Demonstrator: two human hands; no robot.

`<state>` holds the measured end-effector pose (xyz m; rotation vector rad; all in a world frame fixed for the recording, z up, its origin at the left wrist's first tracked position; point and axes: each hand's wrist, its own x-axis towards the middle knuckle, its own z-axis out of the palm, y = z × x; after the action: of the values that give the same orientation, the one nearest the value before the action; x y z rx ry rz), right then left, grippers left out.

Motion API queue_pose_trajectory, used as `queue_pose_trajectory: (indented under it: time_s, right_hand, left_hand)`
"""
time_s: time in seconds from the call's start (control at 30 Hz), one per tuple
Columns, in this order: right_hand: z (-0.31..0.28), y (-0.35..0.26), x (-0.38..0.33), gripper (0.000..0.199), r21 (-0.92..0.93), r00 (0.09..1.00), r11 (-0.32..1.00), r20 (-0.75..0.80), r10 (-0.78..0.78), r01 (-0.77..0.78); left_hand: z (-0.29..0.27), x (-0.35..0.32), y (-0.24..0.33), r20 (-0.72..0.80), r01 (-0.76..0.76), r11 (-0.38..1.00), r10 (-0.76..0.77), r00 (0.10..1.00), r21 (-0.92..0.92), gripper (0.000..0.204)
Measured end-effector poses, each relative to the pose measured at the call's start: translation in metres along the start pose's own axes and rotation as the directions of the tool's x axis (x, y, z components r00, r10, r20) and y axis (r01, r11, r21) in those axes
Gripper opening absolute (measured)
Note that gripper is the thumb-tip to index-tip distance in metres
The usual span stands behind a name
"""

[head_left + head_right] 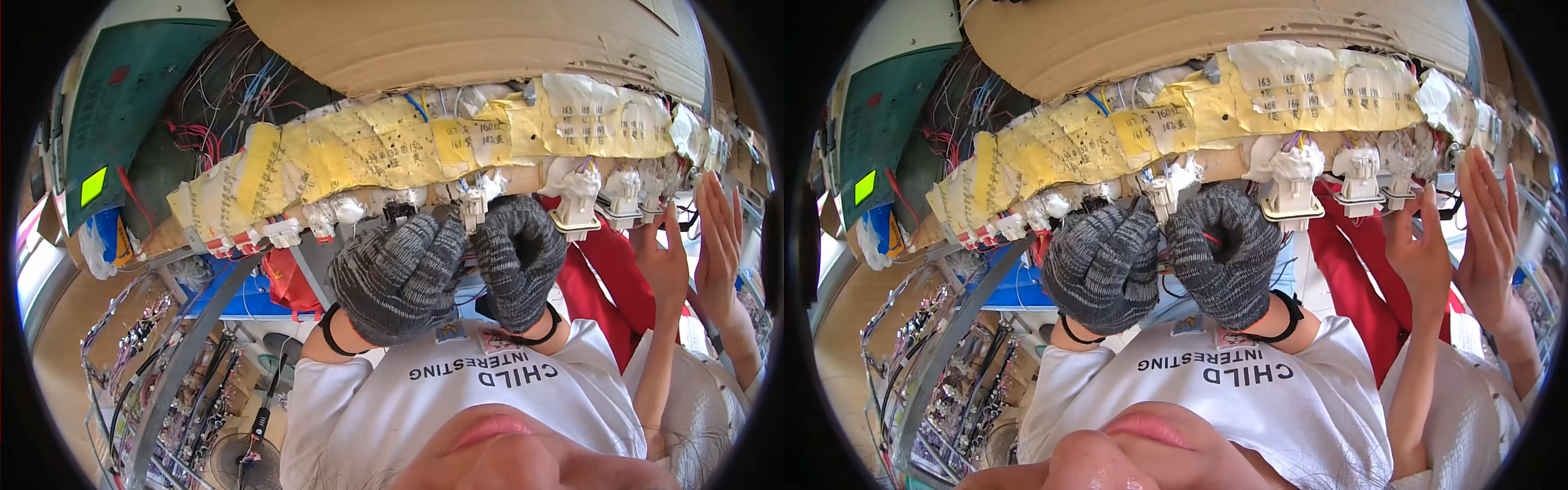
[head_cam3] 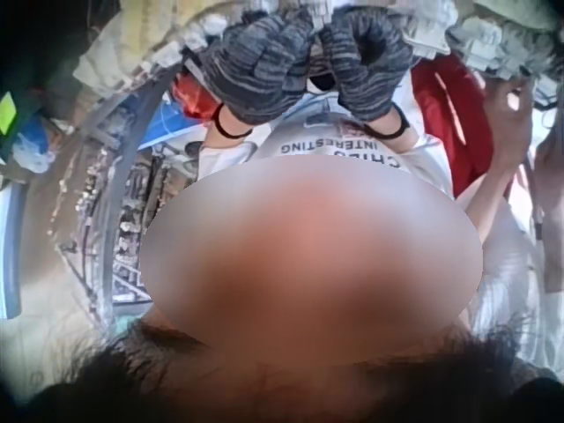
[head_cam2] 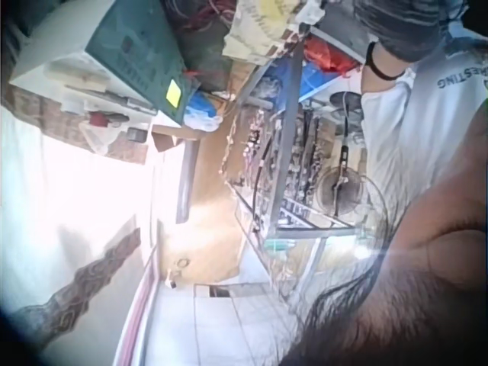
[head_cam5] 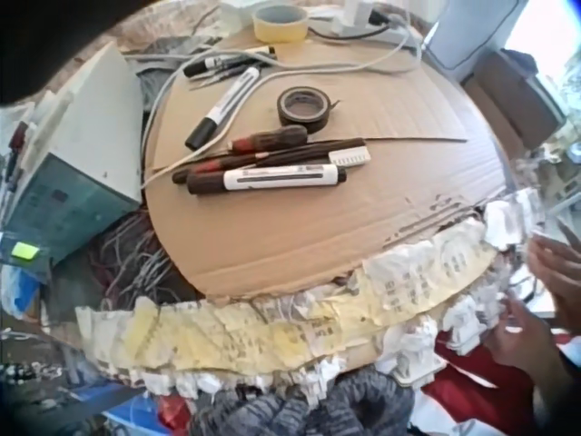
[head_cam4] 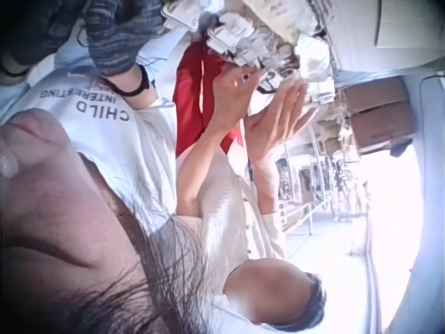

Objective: Plug wire connectors into a panel during an industrial assembly process.

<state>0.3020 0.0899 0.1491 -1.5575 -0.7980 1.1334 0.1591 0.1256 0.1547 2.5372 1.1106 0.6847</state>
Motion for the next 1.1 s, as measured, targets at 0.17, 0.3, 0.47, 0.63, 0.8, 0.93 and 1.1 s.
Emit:
queue_pose_trajectory:
  time_s: [0.17,0.3,0.47,0.63,0.8,0.93,1.1]
  right_hand:
    - [-0.001,0.0,0.001,0.007,-0.013,1.0,1.0,0.011,0.015,-0.015]
    - [-0.003,-0.002,0.001,0.006,-0.002,0.999,0.999,-0.008,0.048,-0.048]
    - [-0.004,0.003,0.0,0.006,0.06,0.998,0.997,0.0,0.055,-0.055]
    - [-0.001,0.006,0.0,0.007,0.055,0.999,0.997,0.001,0.047,-0.047]
    - [-0.003,-0.002,0.0,0.008,0.05,0.999,0.998,-0.017,0.049,-0.048]
    - [-0.003,0.003,0.001,0.008,0.041,1.0,0.999,0.002,0.026,-0.026]
    - [-0.003,0.002,0.001,0.009,0.022,0.999,0.999,-0.011,0.048,-0.048]
  left_hand:
    - [-0.006,0.013,0.004,0.047,0.072,0.997,-0.07,0.996,-0.029,0.027]
    - [-0.004,0.012,0.002,0.002,0.029,0.999,-0.029,1.0,-0.02,0.027]
    - [-0.001,0.009,-0.001,-0.048,-0.019,0.997,0.016,0.999,-0.071,0.027]
    - [-0.004,0.004,0.0,0.02,0.039,0.998,-0.038,0.999,-0.055,0.032]
    - [-0.001,0.003,-0.001,0.032,-0.004,0.999,0.005,0.999,-0.047,0.038]
    - [0.001,0.0,-0.001,0.073,0.009,0.996,-0.003,0.997,-0.087,0.038]
    - [-0.001,0.0,0.0,0.072,0.037,0.994,-0.029,0.997,-0.106,0.038]
